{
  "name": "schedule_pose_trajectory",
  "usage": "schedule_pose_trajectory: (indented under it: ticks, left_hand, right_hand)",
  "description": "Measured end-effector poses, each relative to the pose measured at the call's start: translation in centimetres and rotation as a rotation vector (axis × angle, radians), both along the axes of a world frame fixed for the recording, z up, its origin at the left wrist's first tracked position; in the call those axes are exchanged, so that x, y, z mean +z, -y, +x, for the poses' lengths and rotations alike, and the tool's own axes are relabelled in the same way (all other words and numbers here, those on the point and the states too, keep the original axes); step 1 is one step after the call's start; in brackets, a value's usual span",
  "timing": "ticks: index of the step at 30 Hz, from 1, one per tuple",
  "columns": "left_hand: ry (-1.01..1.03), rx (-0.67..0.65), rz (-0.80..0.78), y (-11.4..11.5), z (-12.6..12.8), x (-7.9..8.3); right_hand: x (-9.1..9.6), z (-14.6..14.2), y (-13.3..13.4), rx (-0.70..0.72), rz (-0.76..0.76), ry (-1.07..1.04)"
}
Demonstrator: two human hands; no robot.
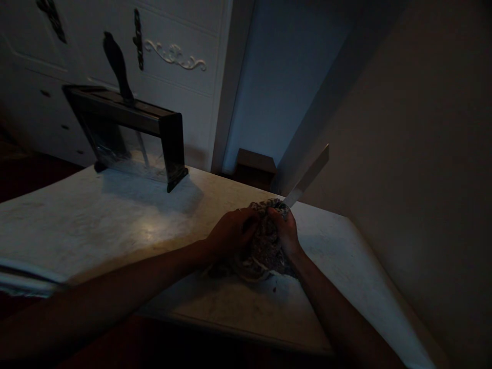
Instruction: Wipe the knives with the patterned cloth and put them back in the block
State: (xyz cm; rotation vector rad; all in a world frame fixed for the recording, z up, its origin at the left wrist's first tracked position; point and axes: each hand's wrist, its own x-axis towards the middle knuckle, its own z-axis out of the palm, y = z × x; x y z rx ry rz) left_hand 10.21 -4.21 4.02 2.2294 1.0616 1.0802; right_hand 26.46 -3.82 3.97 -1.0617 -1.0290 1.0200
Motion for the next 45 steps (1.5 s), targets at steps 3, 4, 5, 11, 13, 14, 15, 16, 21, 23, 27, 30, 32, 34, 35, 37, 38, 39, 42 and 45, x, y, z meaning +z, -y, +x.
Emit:
schedule_pose_trajectory:
  ticks: [3,4,5,11,13,14,15,16,21,23,27,30,32,34,35,37,38,39,42,45]
  left_hand:
    - [0.031,0.016,-0.078,0.1,0.0,0.2]
    - [0.039,0.015,-0.097,0.1,0.0,0.3]
    - [0.042,0.013,-0.11,0.1,0.0,0.3]
    - [-0.032,-0.039,-0.133,0.0,-0.1,0.5]
    - [-0.077,-0.056,-0.117,0.0,0.0,0.4]
    - [-0.099,-0.065,-0.105,0.0,0.0,0.4]
    - [-0.116,-0.074,-0.089,0.0,0.0,0.4]
    - [-0.127,-0.081,-0.073,0.0,0.0,0.4]
    - [-0.035,0.002,-0.023,-0.1,-0.2,0.3]
    - [0.042,0.098,-0.011,-0.4,-0.3,0.2]
    - [0.133,0.125,-0.053,-0.8,-0.3,-0.1]
    - [0.126,0.013,-0.158,-1.0,-0.3,-0.2]
    - [0.099,0.003,-0.186,-1.0,-0.4,-0.1]
    - [0.065,0.038,-0.174,-1.0,-0.5,0.1]
    - [0.047,0.058,-0.16,-1.0,-0.5,0.1]
    - [0.016,0.082,-0.129,-0.9,-0.6,0.3]
    - [0.003,0.086,-0.114,-0.8,-0.6,0.4]
    - [-0.009,0.085,-0.101,-0.7,-0.6,0.5]
    - [-0.026,0.061,-0.096,-0.6,-0.6,0.7]
    - [-0.029,0.034,-0.106,-0.5,-0.6,1.0]
  right_hand:
    - [0.2,-0.1,0.1,-0.019,-0.014,0.002]
    - [0.2,0.0,0.1,-0.024,-0.017,0.002]
    - [0.2,0.0,0.1,-0.025,-0.018,0.004]
    - [-0.4,0.7,0.1,0.024,0.0,0.025]
    - [-0.6,0.8,0.0,0.032,0.001,0.022]
    - [-0.7,0.8,0.0,0.035,-0.003,0.014]
    - [-0.7,0.8,0.0,0.04,-0.009,0.002]
    - [-0.7,0.8,0.0,0.047,-0.015,-0.013]
    - [-0.3,0.5,0.3,0.074,-0.058,-0.068]
    - [-0.1,0.5,0.4,0.079,-0.071,-0.081]
    - [-0.1,0.5,0.4,0.134,-0.096,-0.107]
    - [-0.2,0.8,0.3,0.14,-0.101,-0.106]
    - [-0.3,0.9,0.3,0.156,-0.098,-0.117]
    - [-0.4,0.9,0.3,0.185,-0.096,-0.132]
    - [-0.3,0.9,0.4,0.195,-0.096,-0.138]
    - [-0.3,0.9,0.5,0.2,-0.098,-0.135]
    - [-0.2,0.8,0.5,0.196,-0.098,-0.127]
    - [-0.2,0.8,0.5,0.191,-0.096,-0.118]
    - [-0.1,0.6,0.6,0.184,-0.088,-0.103]
    - [-0.2,0.6,0.5,0.189,-0.098,-0.131]
